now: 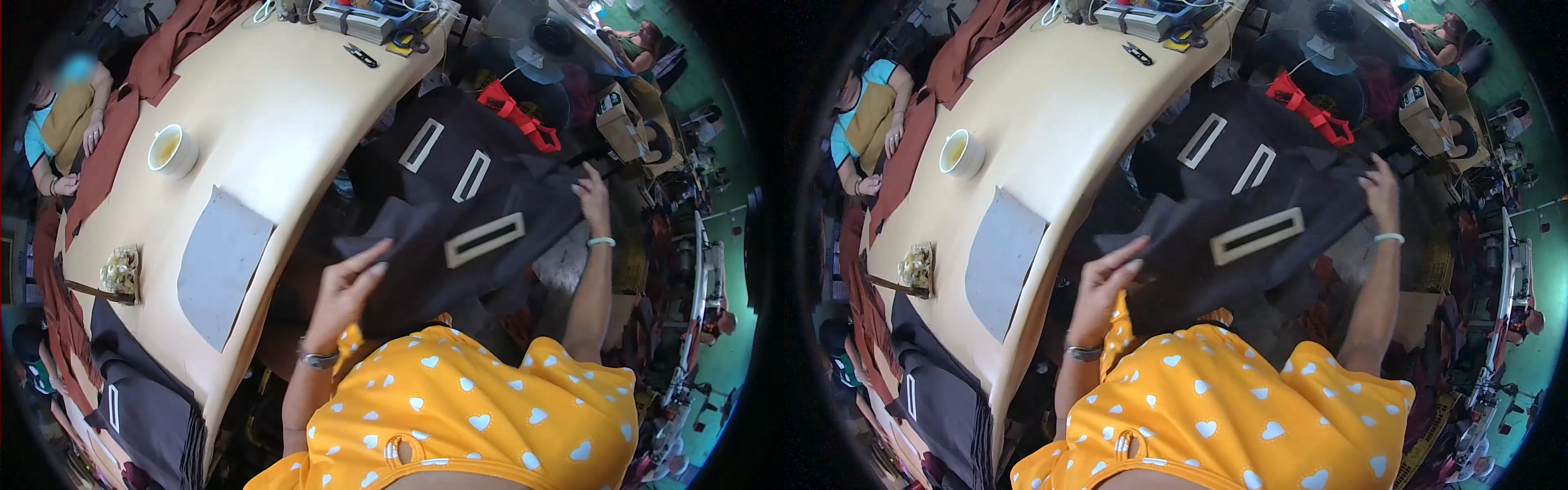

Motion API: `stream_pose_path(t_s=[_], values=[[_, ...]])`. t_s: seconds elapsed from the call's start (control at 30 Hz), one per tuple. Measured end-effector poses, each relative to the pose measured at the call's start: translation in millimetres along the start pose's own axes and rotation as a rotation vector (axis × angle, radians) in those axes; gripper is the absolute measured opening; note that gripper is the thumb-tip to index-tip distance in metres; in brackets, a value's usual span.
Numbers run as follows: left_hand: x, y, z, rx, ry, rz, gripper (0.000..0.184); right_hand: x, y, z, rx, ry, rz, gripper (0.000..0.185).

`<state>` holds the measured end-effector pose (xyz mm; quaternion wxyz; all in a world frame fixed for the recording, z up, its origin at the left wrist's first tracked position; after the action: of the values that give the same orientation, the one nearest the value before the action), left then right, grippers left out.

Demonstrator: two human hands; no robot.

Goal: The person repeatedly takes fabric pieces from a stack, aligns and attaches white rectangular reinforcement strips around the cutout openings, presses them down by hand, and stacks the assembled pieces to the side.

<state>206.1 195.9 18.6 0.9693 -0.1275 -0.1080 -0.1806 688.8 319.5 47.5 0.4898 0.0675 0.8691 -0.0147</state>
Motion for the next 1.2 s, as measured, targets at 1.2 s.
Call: stream_pose_path(t_s=[1.2], values=[[-72, 101, -99, -0.073, 0.899, 0.533, 0.076, 205, 259, -131, 0.018, -0.021, 0.361, 0.053]])
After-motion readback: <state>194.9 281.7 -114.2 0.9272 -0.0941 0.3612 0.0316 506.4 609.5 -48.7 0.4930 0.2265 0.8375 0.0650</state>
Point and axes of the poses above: each hand's wrist, its own y-axis towards the middle knuckle, its own x-axis out of the palm, z = x × y, the point moved 8 cm from there along y, towards the middle knuckle, and after that the axes turned 12 degrees about -z, right-handed, at the moved point
